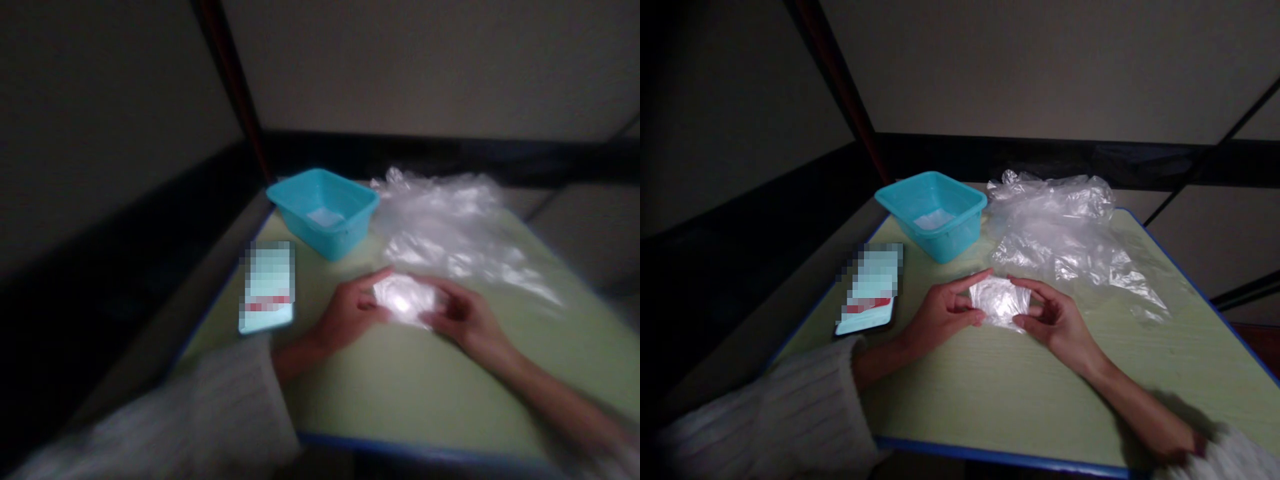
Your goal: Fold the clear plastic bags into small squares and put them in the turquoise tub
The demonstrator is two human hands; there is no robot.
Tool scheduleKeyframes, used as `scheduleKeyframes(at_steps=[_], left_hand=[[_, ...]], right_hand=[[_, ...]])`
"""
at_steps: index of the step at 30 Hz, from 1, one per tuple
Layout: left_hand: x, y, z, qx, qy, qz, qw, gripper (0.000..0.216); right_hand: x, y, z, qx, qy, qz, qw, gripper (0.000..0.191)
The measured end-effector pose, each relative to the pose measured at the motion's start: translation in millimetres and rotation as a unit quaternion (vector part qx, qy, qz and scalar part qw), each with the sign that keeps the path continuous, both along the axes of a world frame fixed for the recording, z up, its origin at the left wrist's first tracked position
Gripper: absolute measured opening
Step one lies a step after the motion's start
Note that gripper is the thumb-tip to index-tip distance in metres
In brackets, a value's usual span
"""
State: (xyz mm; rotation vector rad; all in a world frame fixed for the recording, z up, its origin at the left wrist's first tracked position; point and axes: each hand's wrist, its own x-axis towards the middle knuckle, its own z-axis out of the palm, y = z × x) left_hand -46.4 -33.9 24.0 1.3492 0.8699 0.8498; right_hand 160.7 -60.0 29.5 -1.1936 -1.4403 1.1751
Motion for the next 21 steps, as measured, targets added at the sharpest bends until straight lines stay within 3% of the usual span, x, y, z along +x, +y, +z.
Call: scheduleKeyframes(at_steps=[5, 10, 14, 18, 21], left_hand=[[1.5, -0.2, 2.3, 0.027, 0.007, 0.012, 1.000, 0.081], [-1.1, 2.8, 3.3, 0.130, 0.031, 0.049, 0.990, 0.085], [-6.3, 7.9, 6.3, 0.206, 0.019, 0.182, 0.961, 0.057], [-17.1, 27.2, 8.2, 0.161, -0.035, 0.367, 0.916, 0.033], [-28.0, 48.1, 7.0, 0.125, -0.058, 0.399, 0.907, 0.023]], right_hand=[[1.7, 1.7, 0.0, -0.013, -0.004, 0.016, 1.000, 0.052], [-0.8, 5.5, 4.0, 0.006, -0.022, 0.017, 1.000, 0.054], [-7.5, 12.9, 18.8, 0.032, -0.049, 0.011, 0.998, 0.050], [-13.8, 27.0, 32.9, 0.068, -0.080, 0.023, 0.994, 0.037], [-14.6, 35.8, 34.3, 0.064, -0.090, 0.032, 0.993, 0.030]])
